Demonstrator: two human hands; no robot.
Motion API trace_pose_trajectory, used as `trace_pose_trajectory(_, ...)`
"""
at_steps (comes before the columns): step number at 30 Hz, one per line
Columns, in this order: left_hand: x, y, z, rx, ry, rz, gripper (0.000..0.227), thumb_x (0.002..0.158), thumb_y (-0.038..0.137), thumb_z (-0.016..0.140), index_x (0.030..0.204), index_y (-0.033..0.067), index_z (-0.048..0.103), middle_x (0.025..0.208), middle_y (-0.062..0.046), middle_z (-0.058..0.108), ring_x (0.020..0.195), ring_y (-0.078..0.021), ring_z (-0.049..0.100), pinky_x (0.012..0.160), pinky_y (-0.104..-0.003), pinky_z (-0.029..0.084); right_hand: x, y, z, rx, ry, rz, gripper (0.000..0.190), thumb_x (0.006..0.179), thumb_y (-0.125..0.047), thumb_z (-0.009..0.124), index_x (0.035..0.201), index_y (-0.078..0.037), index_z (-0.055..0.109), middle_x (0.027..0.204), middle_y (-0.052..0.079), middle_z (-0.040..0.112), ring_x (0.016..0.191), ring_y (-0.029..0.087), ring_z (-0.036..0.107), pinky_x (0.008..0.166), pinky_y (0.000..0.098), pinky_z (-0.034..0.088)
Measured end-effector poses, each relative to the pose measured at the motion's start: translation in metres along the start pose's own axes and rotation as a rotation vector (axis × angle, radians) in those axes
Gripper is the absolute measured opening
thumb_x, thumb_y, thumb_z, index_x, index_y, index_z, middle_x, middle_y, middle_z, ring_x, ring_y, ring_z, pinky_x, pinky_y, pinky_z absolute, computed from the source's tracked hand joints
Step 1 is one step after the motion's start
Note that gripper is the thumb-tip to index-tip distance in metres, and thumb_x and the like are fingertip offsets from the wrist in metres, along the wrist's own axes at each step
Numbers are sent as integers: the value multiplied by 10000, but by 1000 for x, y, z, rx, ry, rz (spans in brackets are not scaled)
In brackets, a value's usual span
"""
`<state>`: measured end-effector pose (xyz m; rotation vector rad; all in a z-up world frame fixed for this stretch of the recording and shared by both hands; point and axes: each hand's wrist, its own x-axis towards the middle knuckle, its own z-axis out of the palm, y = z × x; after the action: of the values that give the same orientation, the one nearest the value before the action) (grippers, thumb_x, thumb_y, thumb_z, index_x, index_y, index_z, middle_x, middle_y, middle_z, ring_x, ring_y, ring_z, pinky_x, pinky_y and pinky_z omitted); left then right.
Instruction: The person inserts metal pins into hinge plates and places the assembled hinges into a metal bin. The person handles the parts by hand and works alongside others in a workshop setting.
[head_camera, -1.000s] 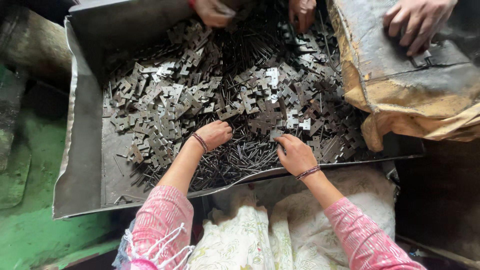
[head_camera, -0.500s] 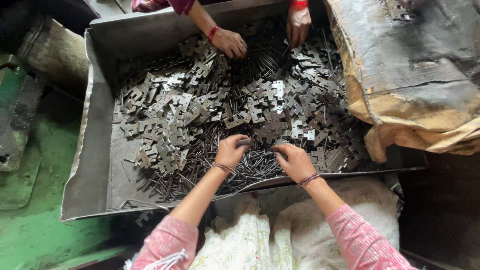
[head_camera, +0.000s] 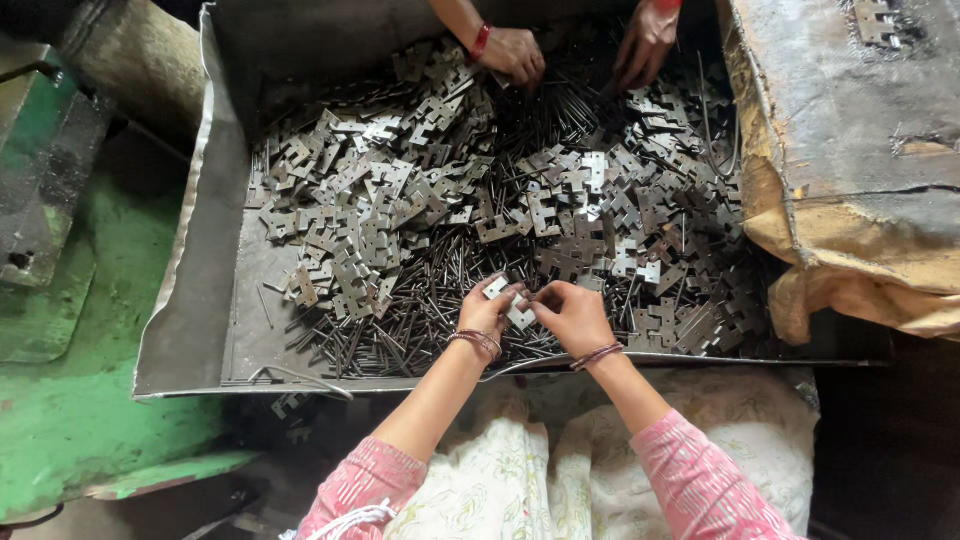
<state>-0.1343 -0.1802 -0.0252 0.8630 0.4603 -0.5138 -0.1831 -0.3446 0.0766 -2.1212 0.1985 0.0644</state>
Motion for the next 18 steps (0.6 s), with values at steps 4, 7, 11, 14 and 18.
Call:
trace_pose_trajectory(4, -6, 3, -1, 49, -29, -7, 546, 912, -138, 489, 1429, 23, 414, 1194, -190, 728, 1049, -260, 733, 829, -347, 628, -2, -13, 11, -237, 14, -201, 184, 829, -182, 763, 916, -20, 764, 873, 153, 764, 826, 306, 742, 758, 393, 583)
trace_pose_trajectory(7, -11, 8, 4, 31, -2, -14, 506, 934, -136, 498, 1419, -12, 427, 1232, -225, 717, 1057, -271, 734, 856, -359, 640, 3, -13, 6, -279, 18, -135, 201, 848, -212, 751, 940, -33, 749, 928, 175, 737, 871, 358, 709, 760, 442, 564)
trace_pose_trajectory(11, -16, 11, 9, -10, 8, -20, 457, 964, -88, 500, 1408, -25, 412, 1208, -235, 707, 1066, -306, 736, 835, -394, 635, 23, 6, -15, -406, 131, -188, 191, 890, -218, 731, 1006, -66, 737, 975, 140, 727, 928, 325, 701, 815, 429, 572)
trace_pose_trajectory(14, -20, 13, 12, -29, 15, -19, 459, 974, -62, 485, 1423, 3, 412, 1195, -237, 708, 1065, -315, 732, 811, -398, 625, 42, 23, -16, -684, 118, -239, 222, 867, -222, 749, 1015, -64, 700, 1008, 126, 677, 992, 335, 660, 814, 441, 563)
trace_pose_trajectory(18, -17, 12, 13, -106, 21, 7, 480, 974, -66, 468, 1445, -2, 398, 1176, -256, 700, 1045, -332, 734, 805, -409, 624, 68, 43, 1, -918, 38, -327, 290, 786, -214, 756, 991, -46, 637, 1025, 124, 611, 998, 323, 643, 783, 402, 580)
